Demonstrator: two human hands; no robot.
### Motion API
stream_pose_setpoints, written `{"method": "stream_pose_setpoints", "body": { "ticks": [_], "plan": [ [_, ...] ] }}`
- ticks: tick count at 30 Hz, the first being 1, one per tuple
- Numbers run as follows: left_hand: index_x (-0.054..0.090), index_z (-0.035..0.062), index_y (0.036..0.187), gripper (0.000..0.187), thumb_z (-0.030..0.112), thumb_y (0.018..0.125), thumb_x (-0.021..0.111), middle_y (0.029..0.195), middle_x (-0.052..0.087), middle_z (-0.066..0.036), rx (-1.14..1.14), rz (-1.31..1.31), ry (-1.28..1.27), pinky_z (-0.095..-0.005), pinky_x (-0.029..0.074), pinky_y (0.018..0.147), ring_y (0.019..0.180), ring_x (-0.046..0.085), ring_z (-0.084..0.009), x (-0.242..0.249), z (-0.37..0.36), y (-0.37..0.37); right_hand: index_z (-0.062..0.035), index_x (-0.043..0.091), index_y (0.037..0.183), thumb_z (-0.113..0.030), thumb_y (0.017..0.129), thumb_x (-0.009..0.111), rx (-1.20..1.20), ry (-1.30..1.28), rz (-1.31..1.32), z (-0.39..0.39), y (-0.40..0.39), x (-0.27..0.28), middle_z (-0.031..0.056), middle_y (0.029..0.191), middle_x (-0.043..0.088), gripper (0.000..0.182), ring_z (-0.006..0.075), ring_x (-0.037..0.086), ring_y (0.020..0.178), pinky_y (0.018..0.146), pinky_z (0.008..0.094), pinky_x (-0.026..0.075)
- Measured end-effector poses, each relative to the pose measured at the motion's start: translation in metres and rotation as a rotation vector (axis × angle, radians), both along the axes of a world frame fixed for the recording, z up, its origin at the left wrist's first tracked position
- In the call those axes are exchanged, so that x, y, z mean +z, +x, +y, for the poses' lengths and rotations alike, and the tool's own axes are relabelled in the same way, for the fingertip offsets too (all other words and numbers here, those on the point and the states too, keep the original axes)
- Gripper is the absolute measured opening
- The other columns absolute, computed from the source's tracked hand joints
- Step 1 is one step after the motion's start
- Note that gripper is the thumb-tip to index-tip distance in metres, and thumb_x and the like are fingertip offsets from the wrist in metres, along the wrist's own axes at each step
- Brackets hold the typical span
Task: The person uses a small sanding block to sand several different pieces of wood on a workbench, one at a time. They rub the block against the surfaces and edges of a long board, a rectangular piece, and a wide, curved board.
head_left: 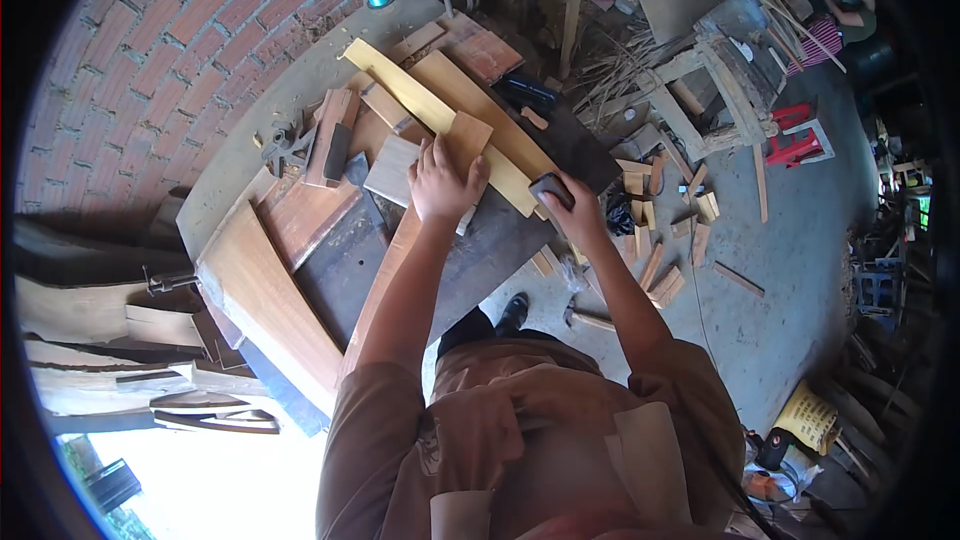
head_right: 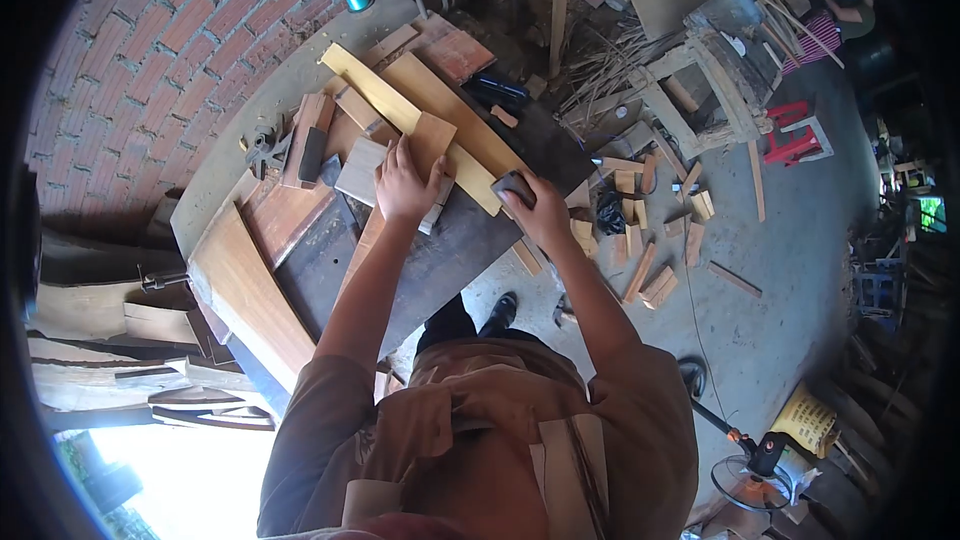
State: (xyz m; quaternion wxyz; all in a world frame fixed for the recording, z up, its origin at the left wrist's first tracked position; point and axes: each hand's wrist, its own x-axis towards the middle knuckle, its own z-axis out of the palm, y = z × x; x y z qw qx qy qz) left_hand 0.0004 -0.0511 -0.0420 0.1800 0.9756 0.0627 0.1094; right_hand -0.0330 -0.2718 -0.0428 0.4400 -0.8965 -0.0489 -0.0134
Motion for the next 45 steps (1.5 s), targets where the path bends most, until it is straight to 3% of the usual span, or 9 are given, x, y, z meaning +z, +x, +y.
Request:
{"method": "stream_pose_setpoints", "body": {
  "ticks": [6, 8, 11, 16, 18, 22, 25, 35, 45],
  "plan": [
    [0.034, -0.0027, 0.129, 0.083, 0.056, 0.075, 0.056, 0.126, 0.045, -0.020, -0.010, -0.025, -0.001, -0.0417, 0.028, 0.099, 0.124, 0.037, -0.0273, -0.005, 0.004, 0.004, -0.0025, 0.053, 0.115, -0.026, 0.078, 0.065, -0.122, 0.221, -0.020, -0.036, -0.038, 0.004, 0.0172, 0.096, 0.060, 0.046, 0.0284, 0.059, 0.089, 0.078, 0.0346, 0.046],
    [0.033, -0.0029, 0.130, 0.088, 0.055, 0.071, 0.061, 0.126, 0.044, -0.019, 0.007, 0.043, 0.011, -0.0421, 0.029, 0.099, 0.123, 0.038, -0.0276, -0.001, 0.004, 0.007, 0.0011, 0.051, 0.118, -0.019, 0.079, 0.064, -0.110, 0.120, -0.020, -0.042, -0.045, 0.021, 0.0159, 0.104, 0.059, 0.045, 0.0200, 0.057, 0.095, 0.083, 0.0299, 0.043],
    [0.032, -0.0025, 0.130, 0.093, 0.052, 0.065, 0.068, 0.125, 0.045, -0.017, 0.036, 0.187, -0.034, -0.0445, 0.030, 0.099, 0.120, 0.039, -0.0280, 0.015, 0.001, 0.017, -0.0010, 0.054, 0.114, -0.025, 0.077, 0.066, -0.112, 0.144, -0.185, -0.053, -0.049, 0.021, 0.0180, 0.097, 0.060, 0.045, 0.0258, 0.059, 0.089, 0.078, 0.0324, 0.045],
    [0.041, -0.0013, 0.121, 0.084, 0.046, 0.060, 0.075, 0.121, 0.048, -0.015, 0.019, 0.352, 0.053, -0.0454, 0.035, 0.096, 0.117, 0.040, -0.0297, 0.047, -0.009, 0.012, -0.0001, 0.054, 0.114, -0.025, 0.078, 0.065, -0.187, 0.227, -0.150, -0.067, -0.060, 0.021, 0.0179, 0.097, 0.060, 0.045, 0.0254, 0.059, 0.089, 0.079, 0.0321, 0.044],
    [0.044, 0.0001, 0.111, 0.071, 0.041, 0.061, 0.075, 0.118, 0.048, -0.018, -0.049, 0.275, 0.048, -0.0432, 0.042, 0.090, 0.110, 0.047, -0.0310, 0.041, -0.011, 0.011, 0.0004, 0.054, 0.114, -0.025, 0.078, 0.065, -0.208, 0.246, -0.152, -0.070, -0.065, 0.019, 0.0175, 0.097, 0.060, 0.045, 0.0253, 0.059, 0.089, 0.079, 0.0321, 0.044],
    [0.042, 0.0026, 0.108, 0.057, 0.033, 0.069, 0.071, 0.106, 0.055, -0.021, -0.105, 0.229, 0.043, -0.0414, 0.049, 0.079, 0.097, 0.057, -0.0316, 0.025, -0.022, 0.012, 0.0017, 0.053, 0.115, -0.025, 0.078, 0.065, -0.224, 0.240, -0.144, -0.078, -0.071, 0.010, 0.0188, 0.102, 0.059, 0.047, 0.0256, 0.058, 0.093, 0.082, 0.0324, 0.044],
    [0.035, 0.0025, 0.112, 0.034, 0.014, 0.083, 0.050, 0.082, 0.063, -0.018, -0.180, 0.242, 0.143, -0.0395, 0.053, 0.063, 0.074, 0.064, -0.0341, 0.032, -0.033, 0.004, 0.0021, 0.052, 0.116, -0.025, 0.078, 0.065, -0.252, 0.241, -0.148, -0.086, -0.071, 0.006, 0.0195, 0.106, 0.058, 0.049, 0.0261, 0.057, 0.096, 0.084, 0.0324, 0.043],
    [0.035, 0.0029, 0.111, 0.036, 0.006, 0.079, 0.051, 0.079, 0.063, -0.019, -0.365, 0.262, 0.297, -0.0406, 0.052, 0.061, 0.074, 0.064, -0.0331, 0.085, -0.019, 0.001, 0.0018, 0.052, 0.116, -0.027, 0.078, 0.066, -0.305, 0.275, -0.102, -0.088, -0.071, -0.003, 0.0188, 0.108, 0.058, 0.050, 0.0262, 0.057, 0.099, 0.085, 0.0328, 0.043],
    [0.038, 0.0048, 0.105, 0.033, 0.016, 0.080, 0.056, 0.075, 0.062, -0.015, -0.399, 0.313, 0.268, -0.0407, 0.052, 0.059, 0.070, 0.063, -0.0327, 0.043, 0.027, -0.003, -0.0001, 0.053, 0.117, -0.030, 0.080, 0.063, -0.230, 0.289, -0.112, -0.072, -0.050, -0.004, 0.0189, 0.107, 0.058, 0.049, 0.0265, 0.057, 0.098, 0.085, 0.0325, 0.043]
  ]
}}
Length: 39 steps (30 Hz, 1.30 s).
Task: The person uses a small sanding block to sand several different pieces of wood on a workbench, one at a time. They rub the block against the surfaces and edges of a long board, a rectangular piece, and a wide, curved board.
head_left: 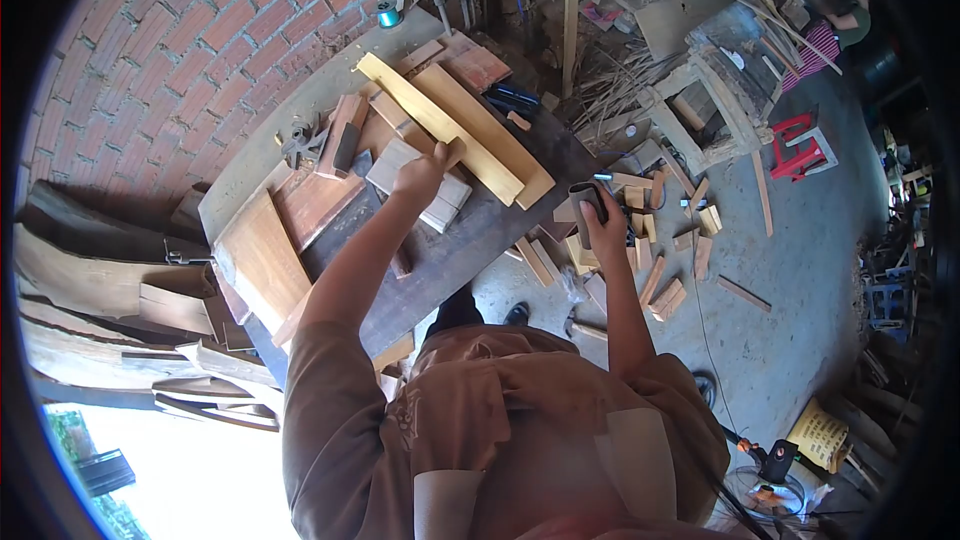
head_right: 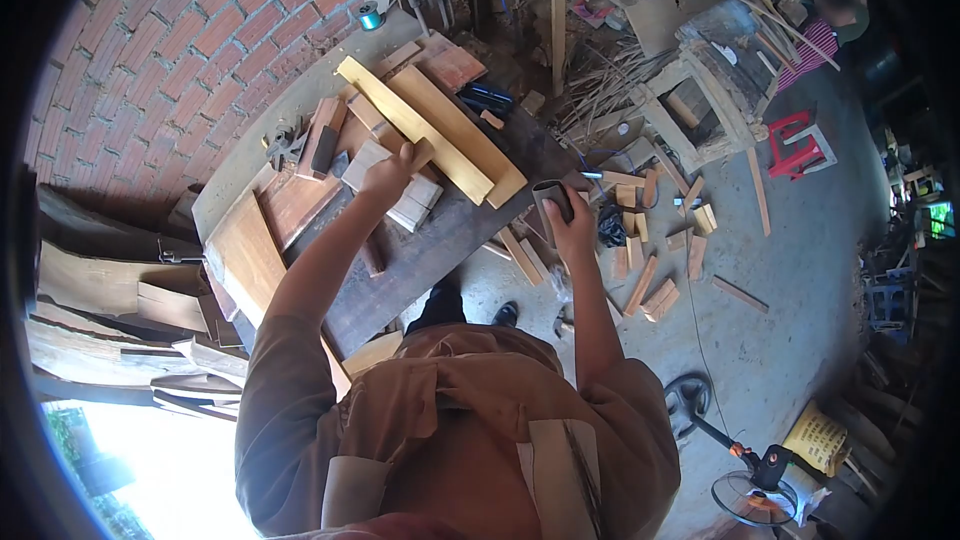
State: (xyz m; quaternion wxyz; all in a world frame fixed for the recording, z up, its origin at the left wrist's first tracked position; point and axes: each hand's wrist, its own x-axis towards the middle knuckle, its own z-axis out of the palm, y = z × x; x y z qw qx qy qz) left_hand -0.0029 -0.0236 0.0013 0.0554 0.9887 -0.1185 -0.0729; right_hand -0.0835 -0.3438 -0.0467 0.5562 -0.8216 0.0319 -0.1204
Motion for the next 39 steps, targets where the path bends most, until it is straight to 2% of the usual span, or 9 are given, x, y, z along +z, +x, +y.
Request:
{"method": "stream_pose_setpoints", "body": {
  "ticks": [6, 7, 8, 14, 21, 23, 26, 35, 39],
  "plan": [
    [0.042, 0.0047, 0.098, 0.034, 0.029, 0.081, 0.057, 0.076, 0.062, -0.015, 0.016, -0.034, -0.026, -0.0405, 0.051, 0.059, 0.071, 0.062, -0.0324, -0.001, 0.002, -0.002, 0.0000, 0.053, 0.115, -0.028, 0.081, 0.063, 0.081, 0.060, 0.011, 0.033, 0.022, 0.033, 0.0156, 0.102, 0.060, 0.046, 0.0217, 0.058, 0.095, 0.083, 0.0307, 0.044],
    [0.043, 0.0047, 0.100, 0.036, 0.031, 0.080, 0.058, 0.078, 0.062, -0.015, 0.030, -0.163, -0.114, -0.0405, 0.050, 0.058, 0.071, 0.062, -0.0320, -0.011, 0.000, -0.005, -0.0006, 0.054, 0.115, -0.028, 0.081, 0.063, 0.124, 0.087, -0.002, 0.042, 0.028, 0.041, 0.0154, 0.101, 0.060, 0.045, 0.0210, 0.058, 0.094, 0.082, 0.0305, 0.044],
    [0.045, 0.0048, 0.102, 0.038, 0.033, 0.080, 0.059, 0.079, 0.061, -0.015, 0.043, -0.291, -0.201, -0.0406, 0.050, 0.058, 0.071, 0.062, -0.0315, -0.020, 0.000, -0.006, -0.0002, 0.053, 0.115, -0.027, 0.081, 0.062, 0.163, 0.039, -0.016, 0.051, 0.036, 0.050, 0.0170, 0.099, 0.061, 0.044, 0.0222, 0.059, 0.093, 0.082, 0.0304, 0.044],
    [0.049, 0.0050, 0.090, 0.032, 0.033, 0.079, 0.060, 0.070, 0.061, -0.014, 0.035, -0.299, -0.220, -0.0392, 0.050, 0.056, 0.066, 0.062, -0.0310, -0.006, -0.001, -0.014, -0.0008, 0.051, 0.118, -0.035, 0.083, 0.058, 0.337, -0.243, -0.092, 0.117, 0.107, 0.060, 0.0223, 0.105, 0.059, 0.050, 0.0324, 0.058, 0.097, 0.084, 0.0347, 0.044],
    [0.049, 0.0038, 0.085, 0.033, 0.034, 0.079, 0.060, 0.066, 0.059, -0.014, 0.108, -0.221, -0.286, -0.0386, 0.050, 0.057, 0.064, 0.061, -0.0307, -0.012, 0.001, -0.009, -0.0017, 0.053, 0.118, -0.038, 0.085, 0.053, 0.456, -0.380, 0.105, 0.173, 0.149, 0.073, 0.0230, 0.108, 0.057, 0.049, 0.0320, 0.057, 0.100, 0.083, 0.0340, 0.045],
    [0.049, 0.0037, 0.086, 0.031, 0.032, 0.080, 0.059, 0.068, 0.059, -0.014, -0.001, -0.336, -0.343, -0.0387, 0.050, 0.058, 0.067, 0.061, -0.0301, -0.024, -0.001, -0.012, -0.0031, 0.054, 0.117, -0.038, 0.086, 0.052, 0.486, -0.387, 0.094, 0.167, 0.145, 0.064, 0.0219, 0.103, 0.059, 0.047, 0.0316, 0.058, 0.097, 0.082, 0.0344, 0.045],
    [0.048, 0.0032, 0.086, 0.030, 0.030, 0.080, 0.059, 0.071, 0.059, -0.013, 0.021, -0.293, -0.328, -0.0388, 0.050, 0.059, 0.069, 0.061, -0.0296, -0.017, -0.001, -0.010, -0.0056, 0.055, 0.118, -0.037, 0.086, 0.052, 0.420, -0.380, 0.080, 0.150, 0.125, 0.052, 0.0195, 0.095, 0.061, 0.045, 0.0322, 0.060, 0.088, 0.078, 0.0352, 0.046],
    [0.048, 0.0038, 0.087, 0.028, 0.028, 0.079, 0.060, 0.072, 0.059, -0.013, 0.030, -0.262, -0.353, -0.0391, 0.050, 0.062, 0.072, 0.061, -0.0295, -0.024, -0.004, 0.002, -0.0052, 0.057, 0.114, -0.036, 0.085, 0.052, 0.367, -0.488, -0.001, 0.173, 0.176, 0.049, 0.0202, 0.091, 0.061, 0.043, 0.0335, 0.059, 0.088, 0.077, 0.0394, 0.046],
    [0.048, 0.0030, 0.087, 0.029, 0.027, 0.078, 0.061, 0.072, 0.059, -0.013, 0.045, -0.242, -0.389, -0.0396, 0.050, 0.062, 0.072, 0.060, -0.0304, -0.018, -0.003, 0.002, -0.0074, 0.057, 0.115, -0.037, 0.084, 0.053, 0.303, -0.529, -0.075, 0.154, 0.139, 0.045, 0.0182, 0.085, 0.060, 0.043, 0.0323, 0.059, 0.085, 0.075, 0.0399, 0.046]
  ]
}}
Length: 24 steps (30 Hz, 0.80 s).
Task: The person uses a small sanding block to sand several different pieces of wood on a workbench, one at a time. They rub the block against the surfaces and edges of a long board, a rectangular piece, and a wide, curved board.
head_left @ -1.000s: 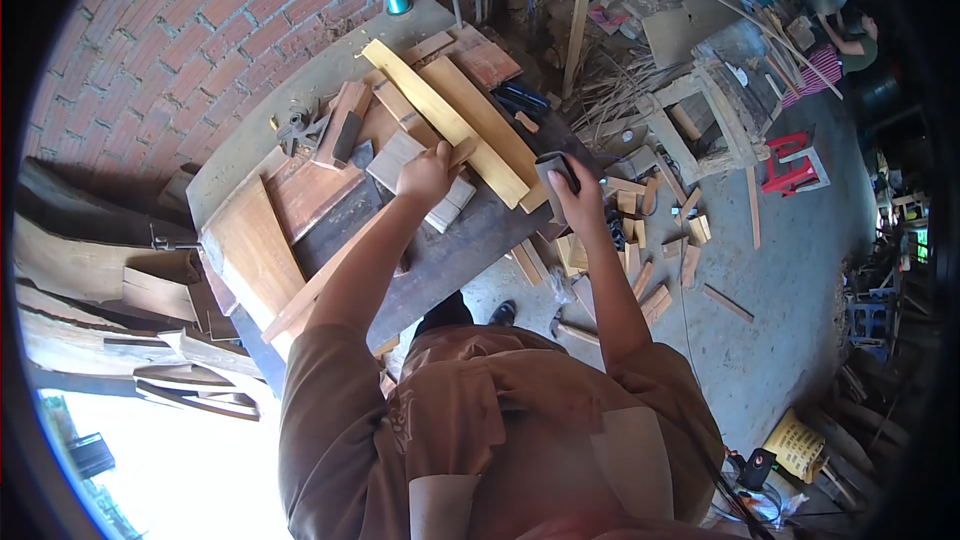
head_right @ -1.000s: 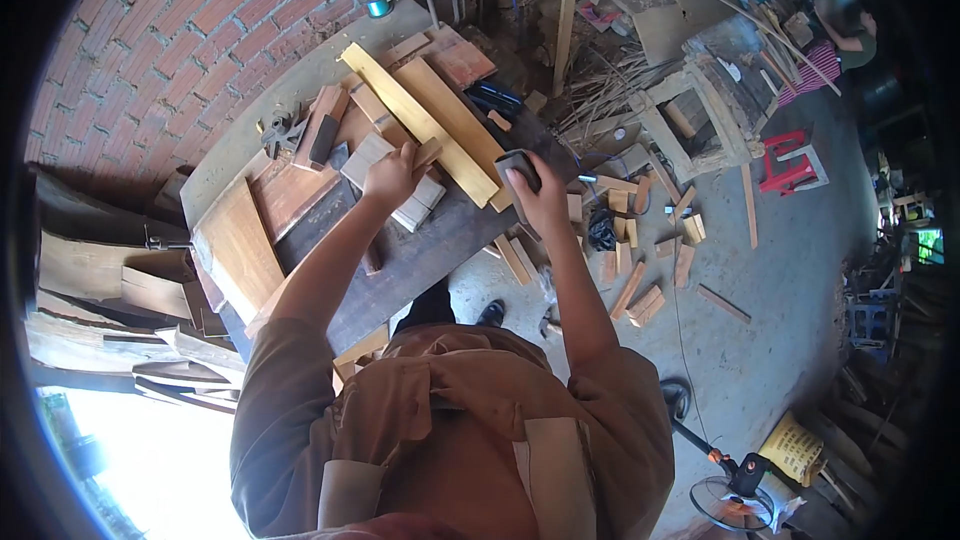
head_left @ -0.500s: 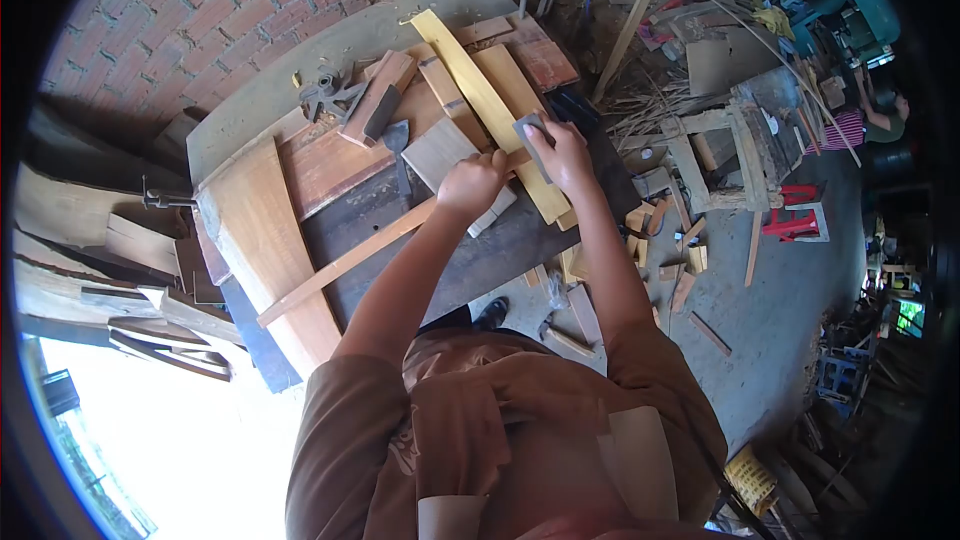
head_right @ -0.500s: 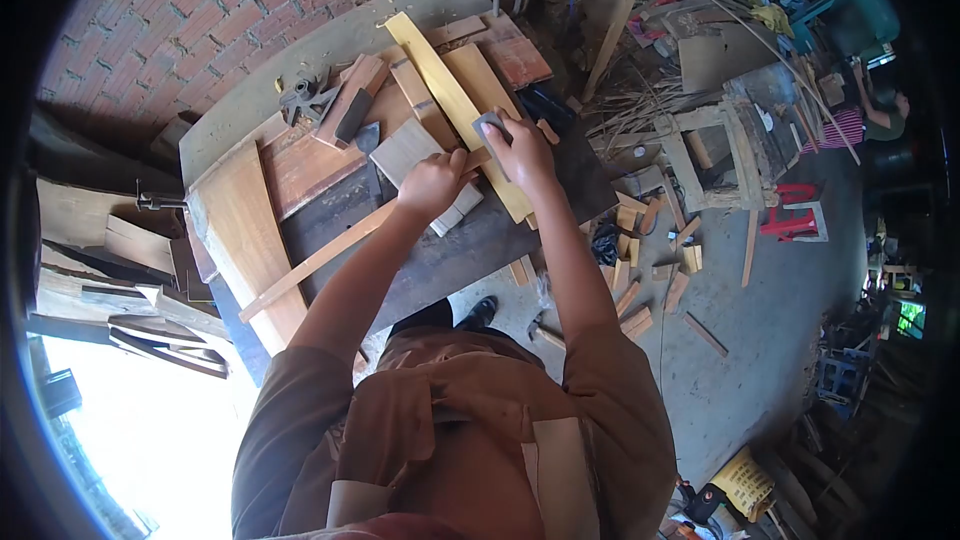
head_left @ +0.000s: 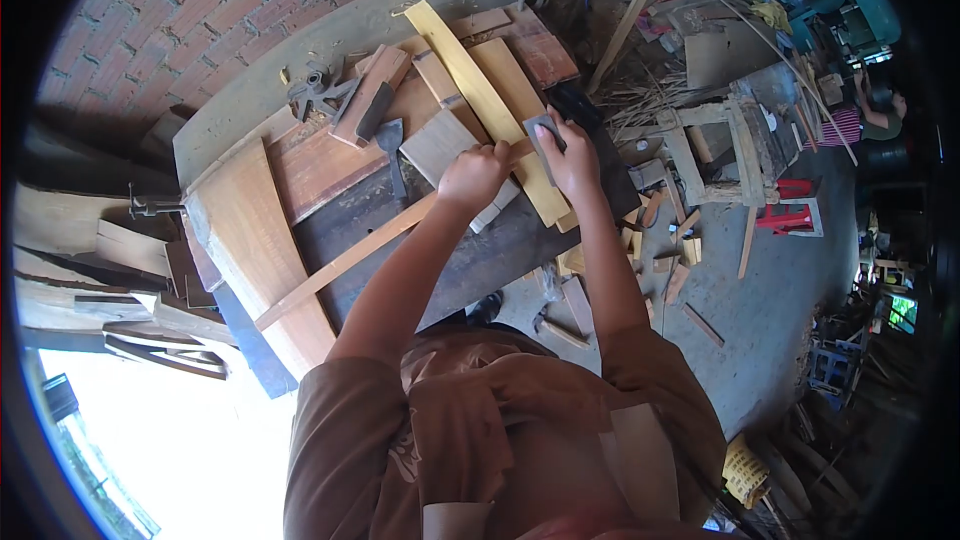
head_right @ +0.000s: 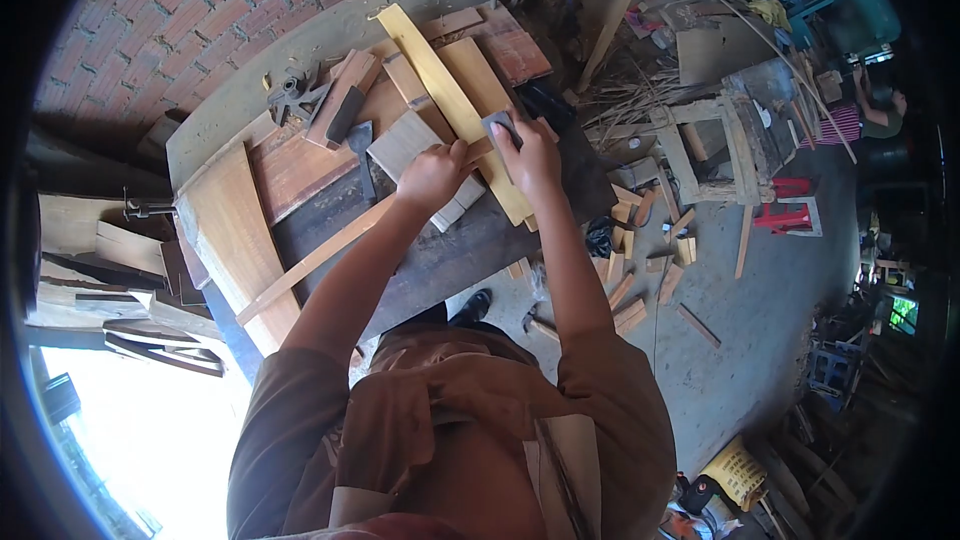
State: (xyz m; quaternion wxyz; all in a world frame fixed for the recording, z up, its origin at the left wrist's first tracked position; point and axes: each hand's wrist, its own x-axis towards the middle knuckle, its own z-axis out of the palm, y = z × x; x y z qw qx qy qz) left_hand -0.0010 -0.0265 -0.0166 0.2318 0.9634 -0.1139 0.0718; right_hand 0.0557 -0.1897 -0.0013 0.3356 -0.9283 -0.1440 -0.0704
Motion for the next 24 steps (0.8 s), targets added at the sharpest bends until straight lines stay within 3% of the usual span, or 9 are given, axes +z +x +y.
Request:
{"method": "stream_pose_setpoints", "body": {
  "ticks": [2, 9, 13, 15, 19, 24],
  "plan": [
    [0.048, 0.0030, 0.087, 0.028, 0.027, 0.078, 0.061, 0.072, 0.059, -0.013, 0.000, 0.006, -0.010, -0.0398, 0.050, 0.063, 0.072, 0.060, -0.0306, 0.001, 0.000, 0.001, -0.0063, 0.055, 0.118, -0.033, 0.086, 0.054, -0.012, 0.032, 0.067, -0.011, -0.019, -0.001, 0.0182, 0.089, 0.060, 0.042, 0.0306, 0.059, 0.087, 0.077, 0.0349, 0.045],
    [0.048, 0.0034, 0.087, 0.026, 0.026, 0.080, 0.059, 0.072, 0.059, -0.014, 0.013, 0.030, 0.002, -0.0406, 0.049, 0.064, 0.074, 0.060, -0.0312, 0.002, -0.001, 0.000, -0.0085, 0.055, 0.118, -0.035, 0.084, 0.053, 0.017, -0.041, 0.044, 0.027, 0.033, 0.017, 0.0193, 0.089, 0.059, 0.042, 0.0328, 0.059, 0.082, 0.073, 0.0385, 0.047],
    [0.048, 0.0031, 0.087, 0.027, 0.026, 0.080, 0.059, 0.070, 0.058, -0.015, 0.018, 0.018, -0.012, -0.0407, 0.049, 0.063, 0.073, 0.059, -0.0314, 0.000, -0.001, 0.001, -0.0087, 0.054, 0.119, -0.036, 0.085, 0.052, -0.029, -0.085, 0.035, 0.015, 0.008, 0.013, 0.0200, 0.092, 0.059, 0.044, 0.0333, 0.059, 0.084, 0.073, 0.0386, 0.047],
    [0.048, 0.0031, 0.087, 0.028, 0.027, 0.079, 0.060, 0.070, 0.059, -0.015, 0.012, -0.004, -0.036, -0.0408, 0.049, 0.063, 0.072, 0.060, -0.0319, 0.000, 0.000, 0.001, -0.0082, 0.054, 0.119, -0.037, 0.086, 0.051, -0.039, 0.054, 0.009, -0.003, -0.014, -0.001, 0.0200, 0.092, 0.059, 0.044, 0.0334, 0.059, 0.085, 0.073, 0.0385, 0.047],
    [0.047, 0.0028, 0.087, 0.031, 0.029, 0.078, 0.061, 0.071, 0.059, -0.016, -0.001, 0.012, -0.050, -0.0412, 0.049, 0.062, 0.070, 0.060, -0.0326, -0.001, 0.001, 0.002, -0.0045, 0.057, 0.115, -0.033, 0.085, 0.055, -0.013, 0.023, 0.156, 0.006, -0.006, 0.027, 0.0211, 0.093, 0.060, 0.041, 0.0330, 0.059, 0.088, 0.074, 0.0365, 0.045],
    [0.046, 0.0019, 0.088, 0.032, 0.029, 0.079, 0.061, 0.068, 0.058, -0.018, 0.012, 0.007, -0.039, -0.0419, 0.049, 0.061, 0.069, 0.060, -0.0331, 0.001, 0.001, 0.003, -0.0044, 0.057, 0.115, -0.033, 0.084, 0.056, 0.067, 0.087, 0.037, 0.024, 0.025, 0.018, 0.0194, 0.087, 0.060, 0.042, 0.0330, 0.059, 0.085, 0.075, 0.0361, 0.045]
  ]
}}
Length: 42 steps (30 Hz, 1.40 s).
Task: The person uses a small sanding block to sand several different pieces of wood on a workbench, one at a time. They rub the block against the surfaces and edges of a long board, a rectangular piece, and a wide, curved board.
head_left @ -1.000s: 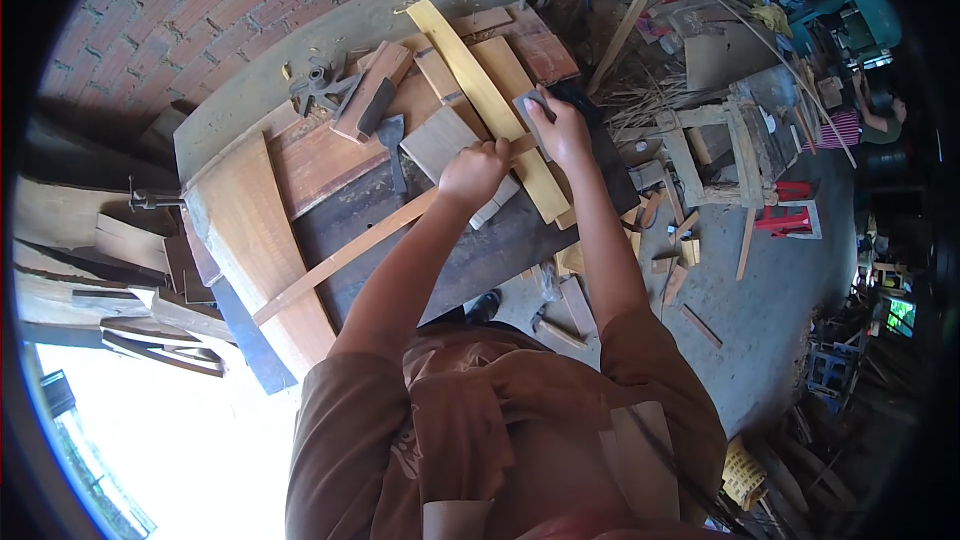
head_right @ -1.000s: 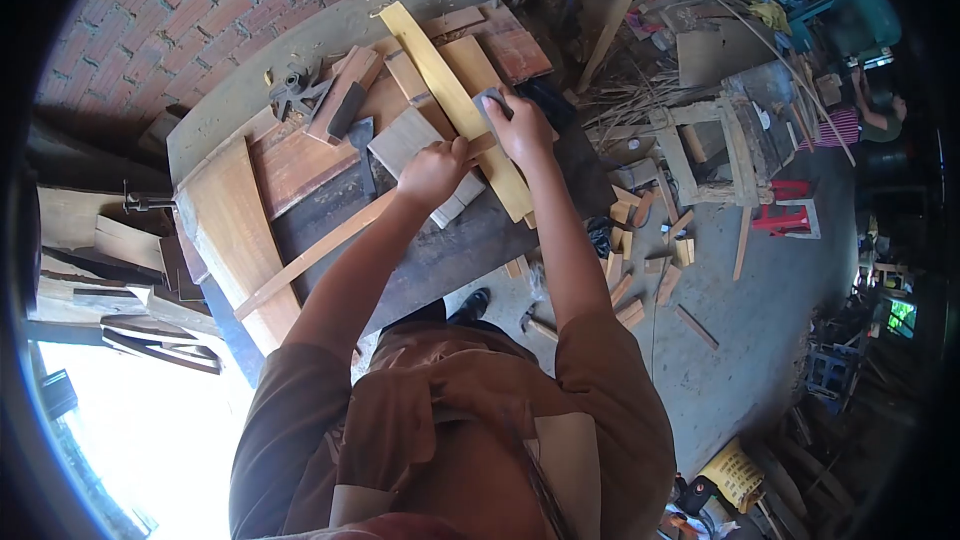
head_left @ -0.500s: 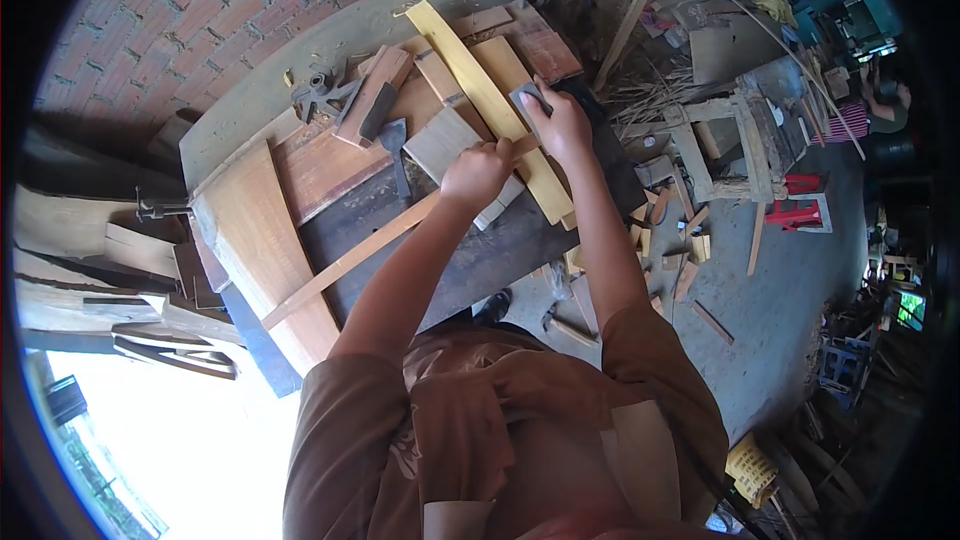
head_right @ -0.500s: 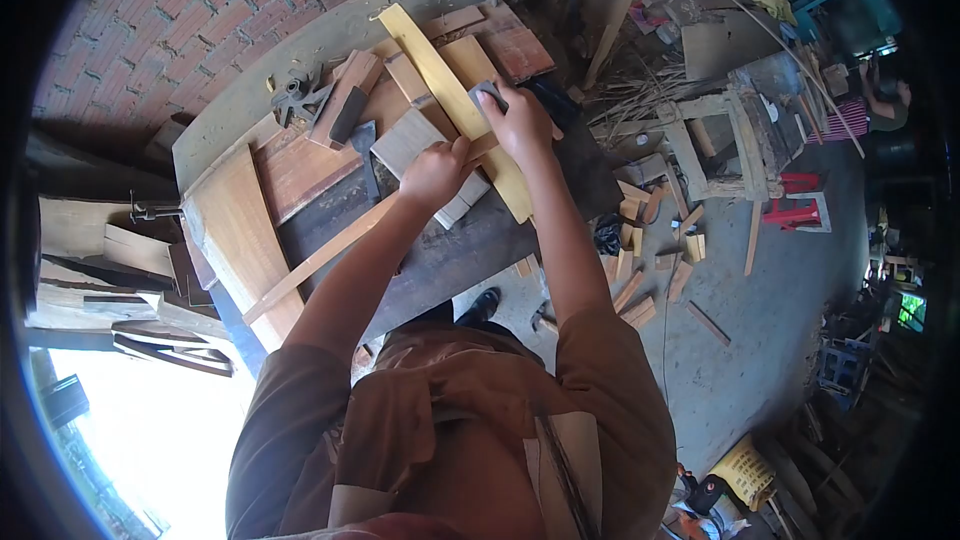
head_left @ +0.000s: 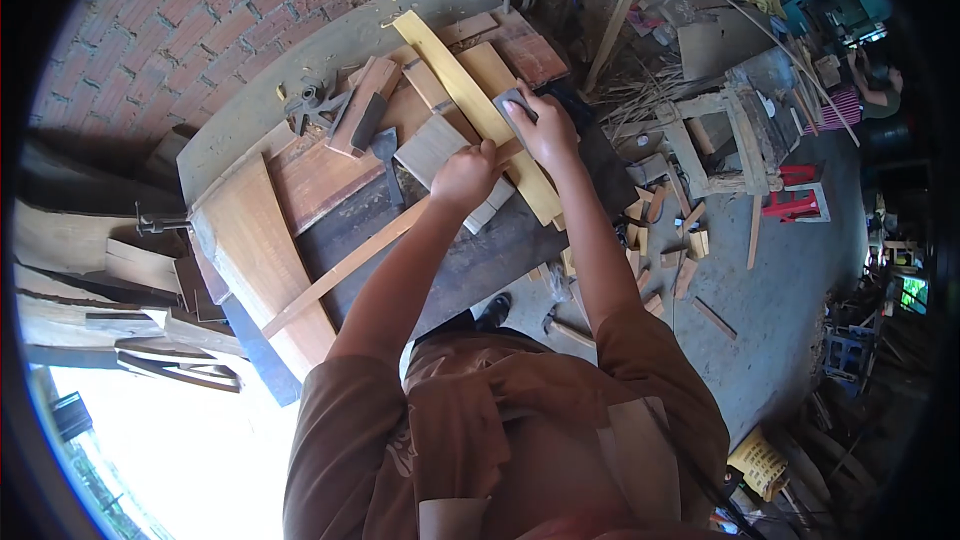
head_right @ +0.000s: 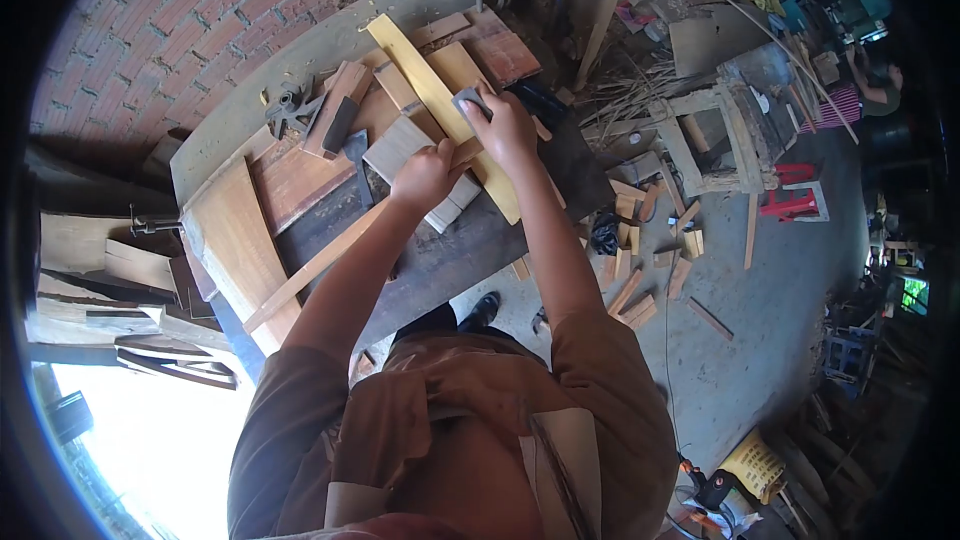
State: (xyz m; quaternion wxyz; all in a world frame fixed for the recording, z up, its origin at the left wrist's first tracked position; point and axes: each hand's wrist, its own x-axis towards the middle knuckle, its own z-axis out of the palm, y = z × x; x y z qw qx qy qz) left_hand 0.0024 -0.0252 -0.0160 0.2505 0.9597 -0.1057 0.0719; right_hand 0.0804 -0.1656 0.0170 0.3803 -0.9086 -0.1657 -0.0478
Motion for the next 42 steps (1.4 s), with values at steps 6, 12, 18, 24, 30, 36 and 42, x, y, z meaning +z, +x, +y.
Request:
{"method": "stream_pose_setpoints", "body": {
  "ticks": [6, 12, 18, 24, 30, 36, 42],
  "plan": [
    [0.046, 0.0020, 0.088, 0.032, 0.030, 0.080, 0.060, 0.069, 0.058, -0.018, -0.001, -0.044, -0.003, -0.0422, 0.049, 0.060, 0.069, 0.060, -0.0336, -0.003, -0.003, -0.002, -0.0116, 0.056, 0.118, -0.036, 0.084, 0.054, -0.028, -0.005, -0.013, -0.040, -0.043, -0.024, 0.0156, 0.086, 0.060, 0.042, 0.0305, 0.059, 0.083, 0.073, 0.0366, 0.047],
    [0.046, 0.0020, 0.088, 0.032, 0.030, 0.080, 0.059, 0.069, 0.058, -0.018, 0.019, -0.030, 0.032, -0.0423, 0.049, 0.060, 0.068, 0.060, -0.0334, 0.000, -0.003, -0.001, -0.0077, 0.057, 0.114, -0.039, 0.084, 0.052, -0.053, -0.131, 0.102, 0.001, 0.021, -0.018, 0.0198, 0.094, 0.061, 0.044, 0.0331, 0.059, 0.090, 0.077, 0.0392, 0.046],
    [0.046, 0.0022, 0.088, 0.033, 0.031, 0.081, 0.058, 0.069, 0.059, -0.017, 0.004, -0.019, 0.016, -0.0424, 0.049, 0.059, 0.068, 0.060, -0.0334, 0.004, -0.001, -0.002, -0.0032, 0.060, 0.105, -0.041, 0.084, 0.053, -0.078, 0.152, 0.180, -0.044, -0.027, -0.046, 0.0221, 0.088, 0.062, 0.044, 0.0338, 0.061, 0.085, 0.074, 0.0367, 0.047],
    [0.047, 0.0021, 0.085, 0.027, 0.025, 0.079, 0.060, 0.076, 0.060, -0.015, 0.065, 0.117, 0.043, -0.0403, 0.050, 0.068, 0.079, 0.060, -0.0311, 0.016, -0.006, -0.003, 0.0004, 0.061, 0.100, -0.040, 0.085, 0.053, -0.044, 0.240, 0.147, -0.020, 0.003, -0.033, 0.0221, 0.081, 0.062, 0.044, 0.0327, 0.062, 0.079, 0.069, 0.0342, 0.046],
    [0.047, 0.0019, 0.085, 0.027, 0.025, 0.078, 0.061, 0.076, 0.060, -0.015, 0.059, 0.127, 0.048, -0.0404, 0.050, 0.067, 0.078, 0.060, -0.0311, 0.016, -0.005, -0.003, 0.0008, 0.060, 0.102, -0.036, 0.085, 0.055, -0.071, 0.260, 0.203, -0.036, -0.028, -0.033, 0.0231, 0.085, 0.062, 0.041, 0.0295, 0.063, 0.080, 0.071, 0.0330, 0.047],
    [0.047, 0.0023, 0.086, 0.033, 0.033, 0.081, 0.058, 0.069, 0.058, -0.018, 0.044, 0.013, 0.021, -0.0426, 0.049, 0.060, 0.069, 0.060, -0.0342, 0.006, -0.003, -0.002, 0.0010, 0.056, 0.112, -0.034, 0.086, 0.054, -0.067, 0.326, 0.053, -0.016, -0.006, -0.032, 0.0219, 0.096, 0.062, 0.043, 0.0305, 0.060, 0.094, 0.081, 0.0325, 0.045],
    [0.048, 0.0014, 0.084, 0.028, 0.026, 0.079, 0.060, 0.074, 0.060, -0.016, 0.061, 0.105, 0.014, -0.0411, 0.050, 0.065, 0.075, 0.060, -0.0320, 0.013, -0.005, -0.002, 0.0018, 0.056, 0.111, -0.033, 0.087, 0.053, -0.069, 0.347, -0.031, -0.028, -0.032, -0.042, 0.0235, 0.095, 0.062, 0.043, 0.0314, 0.060, 0.094, 0.081, 0.0334, 0.044]
  ]
}}
